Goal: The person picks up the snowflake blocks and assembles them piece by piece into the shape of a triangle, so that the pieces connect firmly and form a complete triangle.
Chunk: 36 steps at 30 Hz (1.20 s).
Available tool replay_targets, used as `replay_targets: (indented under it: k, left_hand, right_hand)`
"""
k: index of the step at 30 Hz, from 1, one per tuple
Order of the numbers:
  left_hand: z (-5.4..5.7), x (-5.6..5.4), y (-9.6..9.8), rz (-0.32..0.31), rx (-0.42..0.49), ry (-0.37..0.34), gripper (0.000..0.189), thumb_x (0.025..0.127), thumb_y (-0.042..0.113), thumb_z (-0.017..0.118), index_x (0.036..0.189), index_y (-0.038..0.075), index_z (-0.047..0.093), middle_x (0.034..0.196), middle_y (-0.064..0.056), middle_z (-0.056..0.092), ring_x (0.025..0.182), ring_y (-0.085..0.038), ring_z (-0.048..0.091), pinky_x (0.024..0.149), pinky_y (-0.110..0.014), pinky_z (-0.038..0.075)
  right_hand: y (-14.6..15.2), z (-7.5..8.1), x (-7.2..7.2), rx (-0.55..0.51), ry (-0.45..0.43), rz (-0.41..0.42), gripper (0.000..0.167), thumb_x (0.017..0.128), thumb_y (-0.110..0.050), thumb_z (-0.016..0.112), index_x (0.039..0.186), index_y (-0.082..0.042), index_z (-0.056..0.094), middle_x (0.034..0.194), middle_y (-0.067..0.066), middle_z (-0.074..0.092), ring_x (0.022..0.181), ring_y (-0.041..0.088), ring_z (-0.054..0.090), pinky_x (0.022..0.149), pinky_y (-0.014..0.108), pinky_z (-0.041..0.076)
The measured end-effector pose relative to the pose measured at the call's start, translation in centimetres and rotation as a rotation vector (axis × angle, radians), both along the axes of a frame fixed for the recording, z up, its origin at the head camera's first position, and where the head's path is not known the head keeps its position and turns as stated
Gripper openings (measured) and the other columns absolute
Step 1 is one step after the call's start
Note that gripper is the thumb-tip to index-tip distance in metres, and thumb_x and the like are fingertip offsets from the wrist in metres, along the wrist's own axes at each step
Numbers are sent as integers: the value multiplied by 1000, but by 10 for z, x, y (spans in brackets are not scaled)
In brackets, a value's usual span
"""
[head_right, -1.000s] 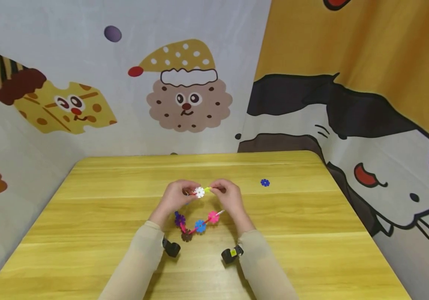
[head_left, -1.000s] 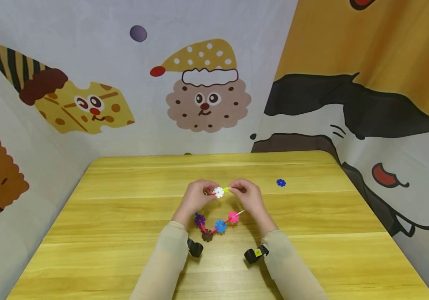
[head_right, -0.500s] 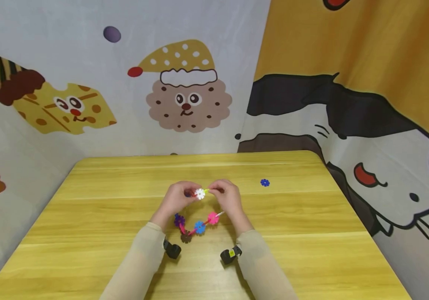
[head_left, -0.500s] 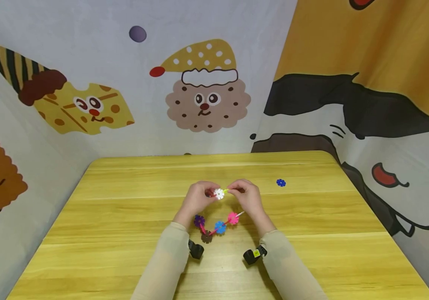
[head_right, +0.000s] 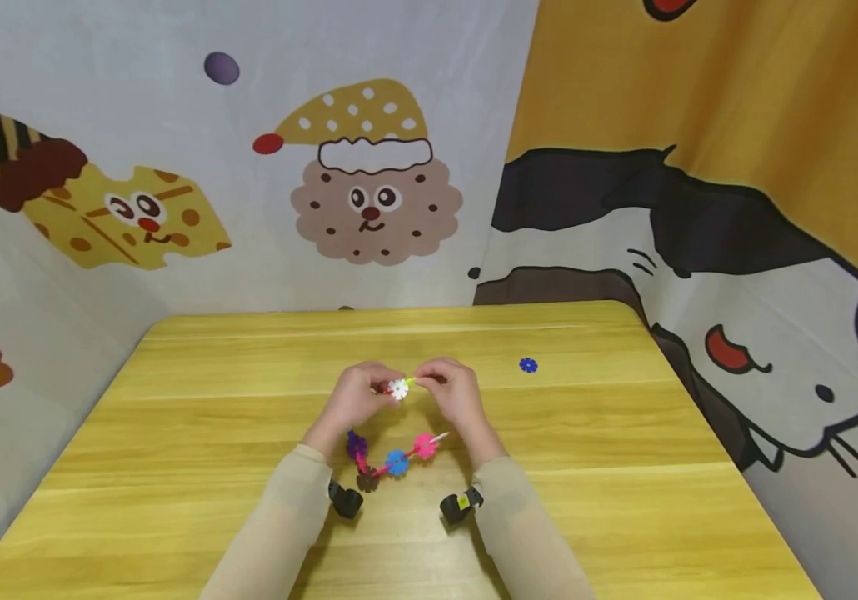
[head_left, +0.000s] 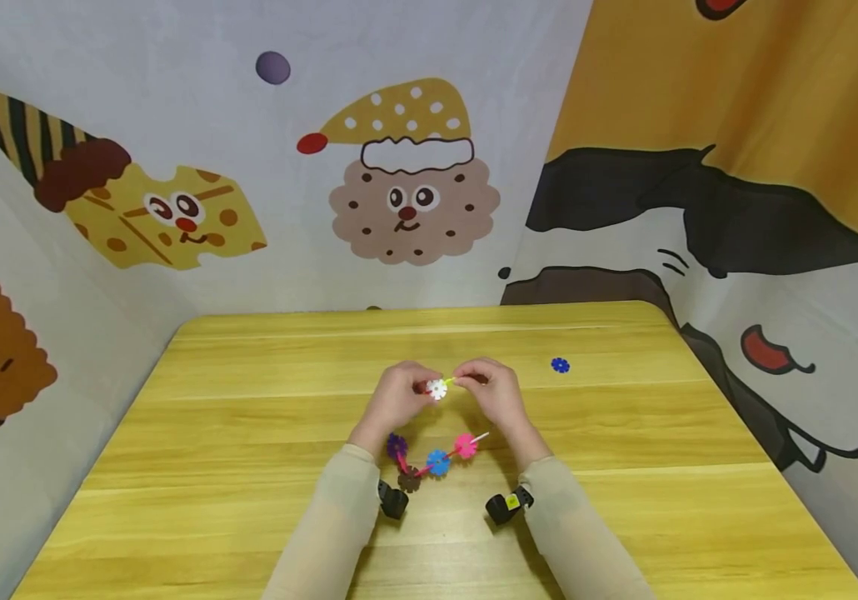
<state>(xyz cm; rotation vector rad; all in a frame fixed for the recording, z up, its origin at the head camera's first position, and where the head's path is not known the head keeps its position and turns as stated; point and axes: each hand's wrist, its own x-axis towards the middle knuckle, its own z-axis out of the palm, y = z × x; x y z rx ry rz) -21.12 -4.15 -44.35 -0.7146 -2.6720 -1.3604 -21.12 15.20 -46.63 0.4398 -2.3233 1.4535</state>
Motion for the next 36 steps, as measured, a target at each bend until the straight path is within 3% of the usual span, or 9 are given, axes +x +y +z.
replay_targets:
  k: [12, 15, 21, 29, 36]
  left_hand:
    - [1, 1, 4, -7, 14, 49, 31, 71, -8, 83, 101, -1, 76, 92, -8, 68, 78, -20, 61, 67, -24, 53]
    - [1, 0, 3, -5, 13, 40, 31, 71, -7, 83, 101, 0, 76, 90, -7, 67, 77, -21, 60, 67, -25, 52]
    - [6, -2, 3, -31, -10, -3, 30, 77, 1, 83, 106, 2, 75, 96, -6, 67, 79, -18, 60, 68, -27, 52]
    - [16, -4, 4, -36, -6, 15, 22, 86, 12, 79, 105, 3, 75, 104, -10, 71, 84, -23, 65, 66, -30, 53]
    - [16, -8, 1, -24, 6, -29, 14, 85, 6, 78, 99, 6, 77, 96, -6, 72, 81, -16, 63, 72, -32, 53]
  right_hand:
    - [1, -1, -5, 31, 59, 54, 7, 80, 1, 78, 84, -5, 75, 86, 6, 72, 81, 22, 67, 74, 29, 57]
    - [1, -3, -4, -8, 59, 60, 6, 81, 0, 78, 85, -5, 75, 87, 6, 72, 82, 22, 67, 75, 29, 57]
    - [4, -7, -4, -82, 19, 47, 6, 83, -1, 77, 87, -6, 76, 88, 7, 71, 83, 21, 65, 76, 27, 56]
    - [6, -1, -8, -10, 123, 46, 11, 81, 4, 77, 85, -6, 76, 88, 4, 71, 83, 19, 65, 76, 28, 57]
    - [7, -1, -6, -51, 40, 77, 8, 87, -2, 75, 94, -6, 76, 92, 7, 71, 87, 26, 66, 78, 34, 57]
